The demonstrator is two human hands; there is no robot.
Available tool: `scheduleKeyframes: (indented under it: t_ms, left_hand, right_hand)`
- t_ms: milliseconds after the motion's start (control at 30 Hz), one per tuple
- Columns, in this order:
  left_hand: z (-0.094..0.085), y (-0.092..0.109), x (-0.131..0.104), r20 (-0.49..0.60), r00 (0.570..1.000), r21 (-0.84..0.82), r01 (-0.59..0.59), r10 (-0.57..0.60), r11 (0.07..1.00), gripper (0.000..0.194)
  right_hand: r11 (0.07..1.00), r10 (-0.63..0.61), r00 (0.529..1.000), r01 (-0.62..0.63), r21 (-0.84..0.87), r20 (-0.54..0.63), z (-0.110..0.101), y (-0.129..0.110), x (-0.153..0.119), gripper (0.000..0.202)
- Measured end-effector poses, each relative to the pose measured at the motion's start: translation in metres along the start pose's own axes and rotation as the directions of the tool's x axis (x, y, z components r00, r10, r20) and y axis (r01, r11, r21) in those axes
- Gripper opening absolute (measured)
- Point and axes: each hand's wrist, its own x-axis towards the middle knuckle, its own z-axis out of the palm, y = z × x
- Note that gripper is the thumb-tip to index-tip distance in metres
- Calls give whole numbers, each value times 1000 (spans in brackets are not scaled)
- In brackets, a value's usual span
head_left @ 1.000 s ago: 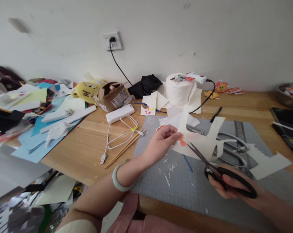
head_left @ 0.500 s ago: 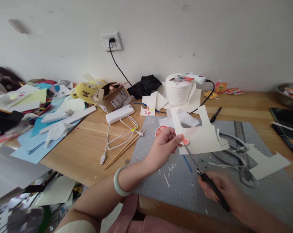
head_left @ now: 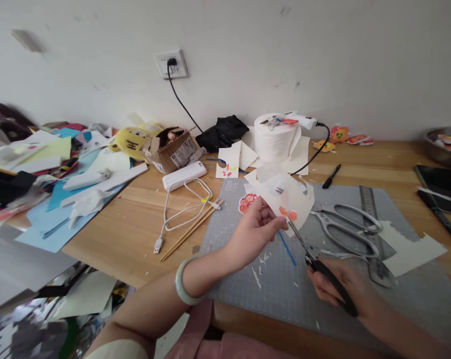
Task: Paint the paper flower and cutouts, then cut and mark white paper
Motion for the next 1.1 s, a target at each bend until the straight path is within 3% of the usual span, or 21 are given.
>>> scheduleKeyframes:
  t_ms: [233,400,600,1100]
  left_hand:
    - [7,-2,-3,15,1000,-45,12,-11,999,36]
    - [12,-2,-5,33,999,-100,27,-24,995,32]
    - [10,-3,-5,25,999,-108,38,-35,993,34]
    - [12,-2,-5,33,999,-124,35,-32,992,39]
  right_hand:
    - [1000,9,1000,-9,-6,3,2,0,0,64]
    - [999,-26,999,27,34,-33,6,-4,0,65]
    - [999,-17,1000,17,-46,0,2,-11,-1,65]
    - [1000,-9,1000,9,-3,-25,3,2,1,60]
